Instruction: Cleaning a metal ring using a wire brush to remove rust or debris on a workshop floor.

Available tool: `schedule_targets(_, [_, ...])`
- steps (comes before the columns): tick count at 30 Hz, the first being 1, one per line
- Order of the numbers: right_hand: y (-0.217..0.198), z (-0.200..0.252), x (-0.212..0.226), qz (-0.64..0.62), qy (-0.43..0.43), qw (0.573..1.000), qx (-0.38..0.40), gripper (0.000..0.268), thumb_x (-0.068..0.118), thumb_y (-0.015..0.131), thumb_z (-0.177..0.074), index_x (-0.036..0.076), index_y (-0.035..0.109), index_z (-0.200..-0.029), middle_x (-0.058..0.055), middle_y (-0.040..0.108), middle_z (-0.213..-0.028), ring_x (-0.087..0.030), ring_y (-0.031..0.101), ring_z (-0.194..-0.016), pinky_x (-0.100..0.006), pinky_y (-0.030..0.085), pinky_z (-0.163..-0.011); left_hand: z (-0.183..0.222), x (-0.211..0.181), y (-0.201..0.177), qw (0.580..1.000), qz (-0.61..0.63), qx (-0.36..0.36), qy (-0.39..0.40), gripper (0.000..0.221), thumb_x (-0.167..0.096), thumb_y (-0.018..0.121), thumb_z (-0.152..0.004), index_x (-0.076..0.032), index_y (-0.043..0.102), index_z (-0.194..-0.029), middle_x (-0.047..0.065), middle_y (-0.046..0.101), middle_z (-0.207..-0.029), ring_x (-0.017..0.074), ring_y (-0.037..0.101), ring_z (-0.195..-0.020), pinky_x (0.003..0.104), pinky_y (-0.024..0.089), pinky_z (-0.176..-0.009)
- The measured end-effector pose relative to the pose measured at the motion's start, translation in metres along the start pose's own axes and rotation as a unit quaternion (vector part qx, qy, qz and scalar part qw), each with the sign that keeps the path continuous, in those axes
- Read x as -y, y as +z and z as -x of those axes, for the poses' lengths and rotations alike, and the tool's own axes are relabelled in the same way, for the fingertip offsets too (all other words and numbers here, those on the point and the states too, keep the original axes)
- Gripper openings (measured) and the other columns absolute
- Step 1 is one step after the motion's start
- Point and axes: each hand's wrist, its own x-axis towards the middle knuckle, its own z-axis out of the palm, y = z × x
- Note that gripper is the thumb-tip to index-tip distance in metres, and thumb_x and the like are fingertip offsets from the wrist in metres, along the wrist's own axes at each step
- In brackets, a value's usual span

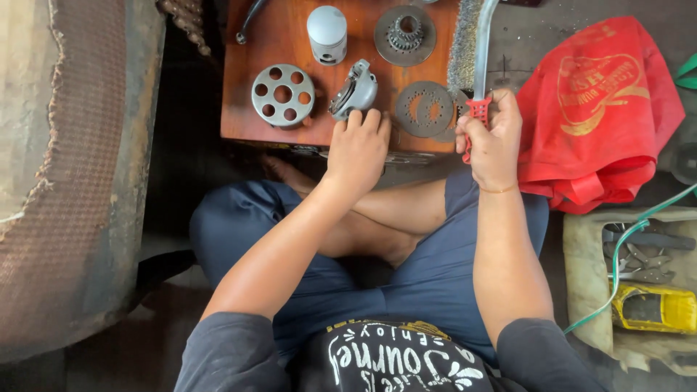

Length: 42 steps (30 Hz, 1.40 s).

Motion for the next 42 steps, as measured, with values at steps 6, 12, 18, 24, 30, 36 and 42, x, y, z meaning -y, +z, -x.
schedule_targets(6, [0.009, 0.012, 0.017, 0.019, -0.043, 0.999, -0.009, 0.013, 0.001, 0.056, -0.105, -0.005, 0.057, -0.116, -0.017, 0.057, -0.068, -0.02, 0.057, -0.043, -0.026, 0.04, -0.035, 0.012, 0.003, 0.007, 0.987, 0.096, 0.11, -0.064, 0.083, -0.046, 0.089, -0.068, -0.009, 0.058, -0.134, 0.01, 0.054, -0.117, 0.0318, 0.055, -0.109, 0.044, 0.051, -0.083])
schedule_targets(12, [0.015, 0.073, 0.02, 0.144, -0.018, 0.988, 0.053, 0.013, 0.005, 0.057, -0.106, -0.004, 0.057, -0.115, -0.013, 0.066, -0.072, -0.022, 0.068, -0.055, -0.031, 0.052, -0.051, 0.012, 0.01, -0.019, 0.973, 0.137, 0.176, -0.065, 0.103, -0.034, 0.085, -0.081, -0.007, 0.027, -0.162, 0.015, 0.053, -0.143, 0.0334, 0.053, -0.124, 0.046, 0.051, -0.094])
schedule_targets(18, [0.016, 0.101, 0.005, 0.186, 0.03, 0.981, 0.056, 0.024, 0.004, 0.062, -0.104, -0.004, 0.056, -0.126, -0.011, 0.066, -0.067, -0.018, 0.064, -0.048, -0.029, 0.048, -0.043, 0.007, 0.022, -0.005, 0.979, 0.151, 0.115, -0.074, 0.083, -0.054, 0.088, -0.072, -0.006, 0.063, -0.134, 0.01, 0.054, -0.127, 0.033, 0.05, -0.115, 0.048, 0.048, -0.088])
schedule_targets(24, [0.031, 0.096, 0.007, 0.076, 0.064, 0.994, 0.04, 0.019, 0.005, 0.057, -0.105, 0.0, 0.047, -0.12, -0.013, 0.062, -0.062, -0.013, 0.054, -0.037, -0.021, 0.04, -0.03, 0.016, 0.026, -0.007, 0.971, 0.226, -0.002, -0.08, 0.064, -0.047, 0.089, -0.062, -0.009, 0.062, -0.105, 0.009, 0.059, -0.102, 0.033, 0.059, -0.099, 0.049, 0.049, -0.078])
schedule_targets(30, [0.052, 0.108, 0.016, -0.116, 0.089, 0.989, 0.024, 0.037, 0.006, 0.07, -0.093, 0.002, 0.043, -0.118, -0.021, 0.068, -0.083, -0.016, 0.063, -0.044, -0.019, 0.042, -0.03, 0.046, 0.002, -0.078, 0.948, 0.311, -0.06, 0.017, 0.078, -0.036, 0.088, -0.057, -0.006, 0.063, -0.126, 0.008, 0.06, -0.104, 0.0316, 0.058, -0.103, 0.045, 0.05, -0.084])
schedule_targets(36, [0.075, 0.112, 0.055, -0.259, 0.092, 0.96, 0.058, 0.042, -0.001, 0.073, -0.088, 0.003, 0.045, -0.118, -0.027, 0.067, -0.08, -0.026, 0.071, -0.059, -0.026, 0.054, -0.04, 0.054, 0.029, -0.109, 0.826, 0.55, -0.112, 0.041, 0.066, -0.032, 0.093, -0.074, -0.006, 0.065, -0.128, 0.013, 0.067, -0.114, 0.0337, 0.065, -0.108, 0.043, 0.053, -0.087])
schedule_targets(42, [0.087, 0.109, 0.081, -0.178, 0.028, 0.983, 0.044, 0.043, 0.011, 0.076, -0.089, 0.004, 0.045, -0.118, -0.022, 0.071, -0.083, -0.017, 0.07, -0.063, -0.027, 0.06, -0.051, 0.067, 0.013, -0.076, 0.462, 0.871, -0.167, -0.023, 0.087, -0.019, 0.097, -0.071, 0.006, 0.047, -0.138, 0.026, 0.067, -0.129, 0.0297, 0.072, -0.115, 0.039, 0.057, -0.102])
